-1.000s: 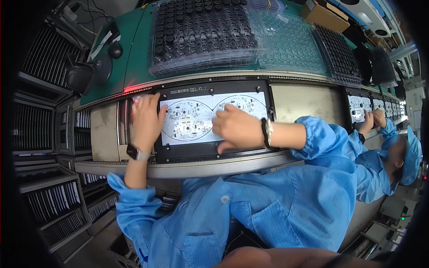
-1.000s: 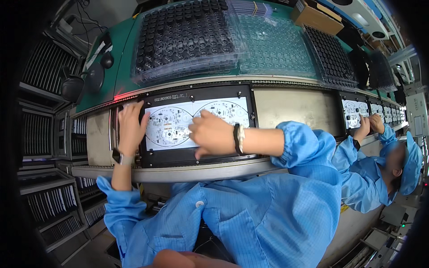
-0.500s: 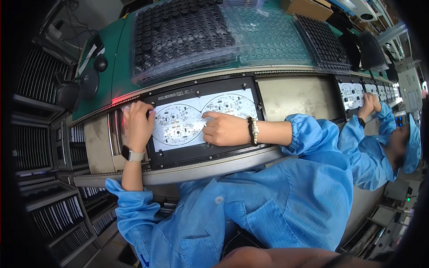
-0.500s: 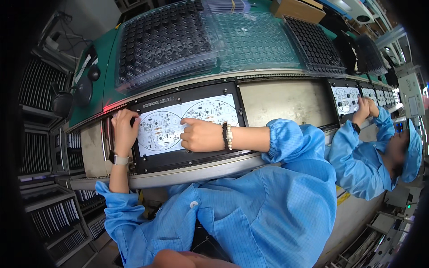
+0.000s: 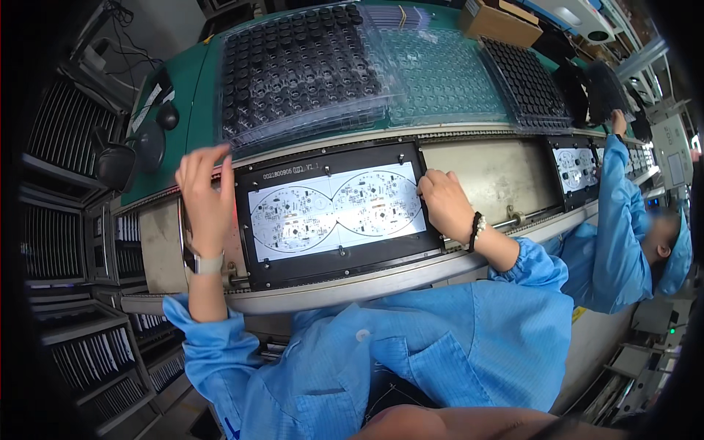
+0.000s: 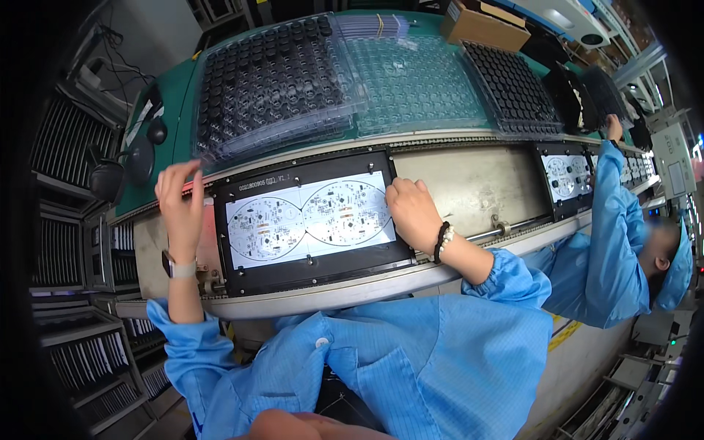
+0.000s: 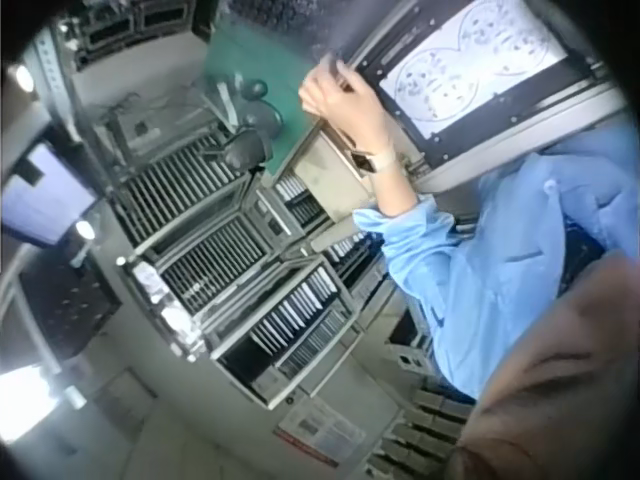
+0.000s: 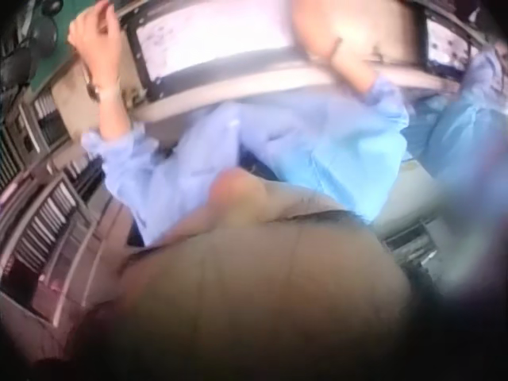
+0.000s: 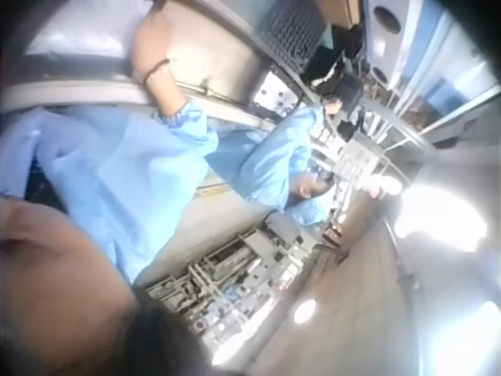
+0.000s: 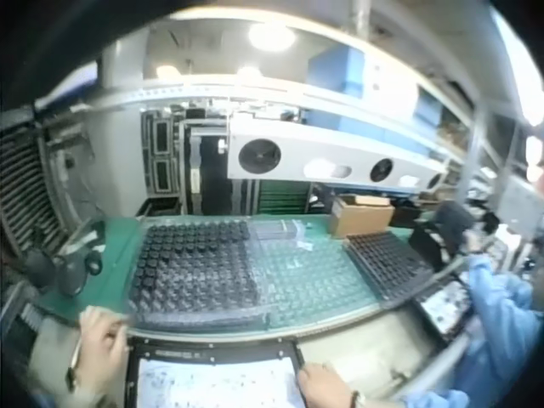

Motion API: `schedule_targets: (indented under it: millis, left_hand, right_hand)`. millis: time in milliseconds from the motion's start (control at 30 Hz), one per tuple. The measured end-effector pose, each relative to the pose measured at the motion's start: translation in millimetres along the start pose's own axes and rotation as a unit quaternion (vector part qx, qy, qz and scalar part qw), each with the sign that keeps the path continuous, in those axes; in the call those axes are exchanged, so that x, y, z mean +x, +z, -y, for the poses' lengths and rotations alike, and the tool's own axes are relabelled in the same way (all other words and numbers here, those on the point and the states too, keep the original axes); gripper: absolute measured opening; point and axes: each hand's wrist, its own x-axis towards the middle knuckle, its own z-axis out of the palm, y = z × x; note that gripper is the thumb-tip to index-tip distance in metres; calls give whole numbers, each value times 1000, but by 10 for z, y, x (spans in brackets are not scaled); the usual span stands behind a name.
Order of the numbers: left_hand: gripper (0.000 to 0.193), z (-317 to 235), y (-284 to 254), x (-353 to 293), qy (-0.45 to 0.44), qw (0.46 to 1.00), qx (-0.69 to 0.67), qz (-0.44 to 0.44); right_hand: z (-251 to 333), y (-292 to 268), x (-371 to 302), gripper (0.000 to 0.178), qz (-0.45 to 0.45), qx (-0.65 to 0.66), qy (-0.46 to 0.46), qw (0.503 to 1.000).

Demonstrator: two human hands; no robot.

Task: The recorder is assembling and checking electronic components on a control module panel using a technical schematic for reference.

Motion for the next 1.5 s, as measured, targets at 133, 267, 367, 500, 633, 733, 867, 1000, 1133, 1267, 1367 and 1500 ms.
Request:
schedule_targets:
  millis: [133,267,367,500,633,733,867,1000,1133,1267,1367,1500]
  left_hand:
    - [19,47,217,404,34,996,67,-41]
    - [21,158,285,515,-6,992,129,16]
    - [19,172,207,510,-16,987,156,31]
    - [21,299,229,614,-17,987,152,54]
    - [19,294,158,640,-24,985,155,69]
    - [20,322,83,622,-28,998,56,21]
    - [23,-133,4,375,-182,872,-447,82]
    - [31,-361,115,-46,-188,785,-567,162]
    - [41,-345,221,-260,-170,760,-596,197]
    - [39,-336,271,-378,-201,719,-621,239]
    - [38,-390,325,-424,-209,685,-651,250]
    - [30,-398,433,-433,-176,753,-564,292]
  right_hand:
    - [-34,-163,34,22,1,19,-60,998]
    - [-129,-576,297,22,56,99,-104,988]
    - [-187,-1091,1072,25,-121,118,-187,968]
    - [-584,-1042,2425,23,-250,29,-145,957]
    - [-686,-813,3100,22,-204,5,-62,977]
    - [-679,-687,3267,16,-189,-160,-69,966]
    - [-815,-511,3493,24,-228,-172,-41,957]
    - [-796,-698,3423,22,-209,-94,-63,971]
    - [-544,-1118,2817,20,-275,85,-175,942]
    - [-289,-1368,1830,26,-151,200,-187,950]
    - [-147,-1322,1150,23,-132,229,-215,940]
    - [-58,-979,548,23,-61,291,-145,944]
